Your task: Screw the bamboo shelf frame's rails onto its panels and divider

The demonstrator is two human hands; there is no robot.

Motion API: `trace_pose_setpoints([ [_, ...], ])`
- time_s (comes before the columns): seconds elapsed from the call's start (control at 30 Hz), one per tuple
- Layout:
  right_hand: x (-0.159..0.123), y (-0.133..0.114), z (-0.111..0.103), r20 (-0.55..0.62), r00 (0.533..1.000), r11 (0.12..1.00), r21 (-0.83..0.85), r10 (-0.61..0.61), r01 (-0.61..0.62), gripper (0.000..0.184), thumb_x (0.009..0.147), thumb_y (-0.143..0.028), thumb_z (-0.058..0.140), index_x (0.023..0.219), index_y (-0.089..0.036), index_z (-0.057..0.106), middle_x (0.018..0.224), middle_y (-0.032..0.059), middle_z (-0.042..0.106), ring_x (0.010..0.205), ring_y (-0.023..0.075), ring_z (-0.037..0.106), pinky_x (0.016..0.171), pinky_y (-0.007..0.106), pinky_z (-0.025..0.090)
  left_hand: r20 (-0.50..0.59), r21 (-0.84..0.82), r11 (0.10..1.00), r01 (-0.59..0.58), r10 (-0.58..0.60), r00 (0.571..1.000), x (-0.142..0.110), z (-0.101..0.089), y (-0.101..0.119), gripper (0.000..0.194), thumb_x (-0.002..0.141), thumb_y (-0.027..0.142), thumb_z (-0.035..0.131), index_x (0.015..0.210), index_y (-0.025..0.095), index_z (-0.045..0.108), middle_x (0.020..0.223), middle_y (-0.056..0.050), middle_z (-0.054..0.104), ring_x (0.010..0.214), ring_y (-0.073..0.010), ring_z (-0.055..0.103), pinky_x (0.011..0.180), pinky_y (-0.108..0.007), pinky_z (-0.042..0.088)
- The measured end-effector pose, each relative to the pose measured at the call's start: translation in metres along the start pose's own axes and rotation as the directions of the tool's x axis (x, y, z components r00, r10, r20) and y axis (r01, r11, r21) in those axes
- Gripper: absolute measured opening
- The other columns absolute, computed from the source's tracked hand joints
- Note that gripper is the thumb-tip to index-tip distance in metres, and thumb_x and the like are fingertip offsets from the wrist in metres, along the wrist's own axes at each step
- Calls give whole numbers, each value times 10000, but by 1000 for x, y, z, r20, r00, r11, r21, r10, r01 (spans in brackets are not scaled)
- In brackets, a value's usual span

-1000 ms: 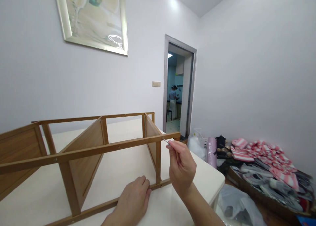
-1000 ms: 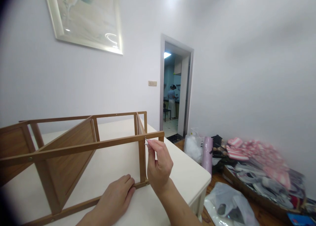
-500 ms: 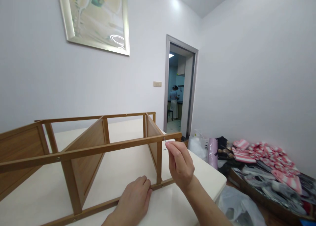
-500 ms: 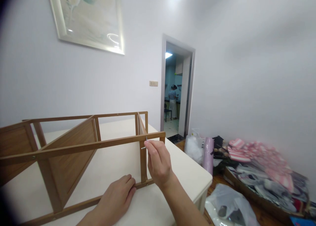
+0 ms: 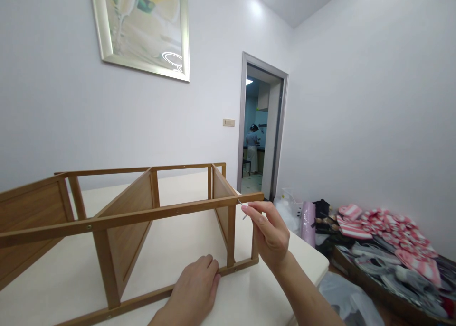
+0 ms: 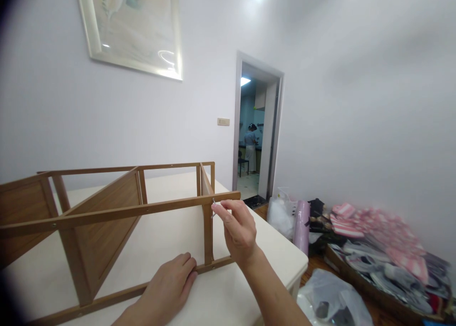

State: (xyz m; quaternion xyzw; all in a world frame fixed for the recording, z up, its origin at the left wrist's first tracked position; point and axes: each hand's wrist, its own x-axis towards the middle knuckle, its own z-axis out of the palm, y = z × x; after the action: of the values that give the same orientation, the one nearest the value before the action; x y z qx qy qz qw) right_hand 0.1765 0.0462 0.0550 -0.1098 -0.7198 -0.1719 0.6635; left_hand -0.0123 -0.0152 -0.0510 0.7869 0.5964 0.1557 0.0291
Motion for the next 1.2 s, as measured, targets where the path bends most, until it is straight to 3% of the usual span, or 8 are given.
trace_pose_setpoints([
  [0.53, 11, 2, -12, 146, 967, 964, -135, -210, 230, 456, 884, 3, 521, 1291, -191, 590, 925, 108, 661, 831, 185, 617, 673, 315, 555, 0, -4, 1000, -1, 1, 1000, -1, -2, 3, 272, 947, 227, 324, 929, 221, 596, 1000, -65, 645, 939, -233, 596, 830, -384, 443],
  [0.67, 7, -1, -11, 137, 972, 961, -173, -192, 214, 500, 873, 4, 553, 1330, -198, 556, 917, 105, 668, 829, 187, 622, 674, 318, 553, 8, -9, 1000, 3, -3, 1000, -1, -2, 3, 284, 952, 235, 315, 932, 220, 598, 1003, -67, 645, 947, -238, 594, 839, -394, 444],
  [0.93, 9, 0, -10, 134, 982, 972, -175, -132, 155, 416, 911, -33, 508, 1273, -213, 604, 890, 88, 678, 791, 172, 631, 671, 296, 539, 7, -36, 999, 7, -7, 1000, -1, -4, 1, 287, 960, 236, 322, 929, 217, 606, 1015, -64, 637, 941, -208, 598, 849, -353, 442],
  [1.2, 9, 3, -13, 171, 974, 962, -207, -146, 181, 437, 914, -52, 503, 1304, -236, 576, 875, 84, 680, 735, 169, 631, 622, 287, 518, -19, -58, 998, -6, 5, 1000, 0, -2, -2, 270, 961, 237, 337, 901, 223, 599, 980, -50, 633, 917, -202, 609, 828, -341, 443],
])
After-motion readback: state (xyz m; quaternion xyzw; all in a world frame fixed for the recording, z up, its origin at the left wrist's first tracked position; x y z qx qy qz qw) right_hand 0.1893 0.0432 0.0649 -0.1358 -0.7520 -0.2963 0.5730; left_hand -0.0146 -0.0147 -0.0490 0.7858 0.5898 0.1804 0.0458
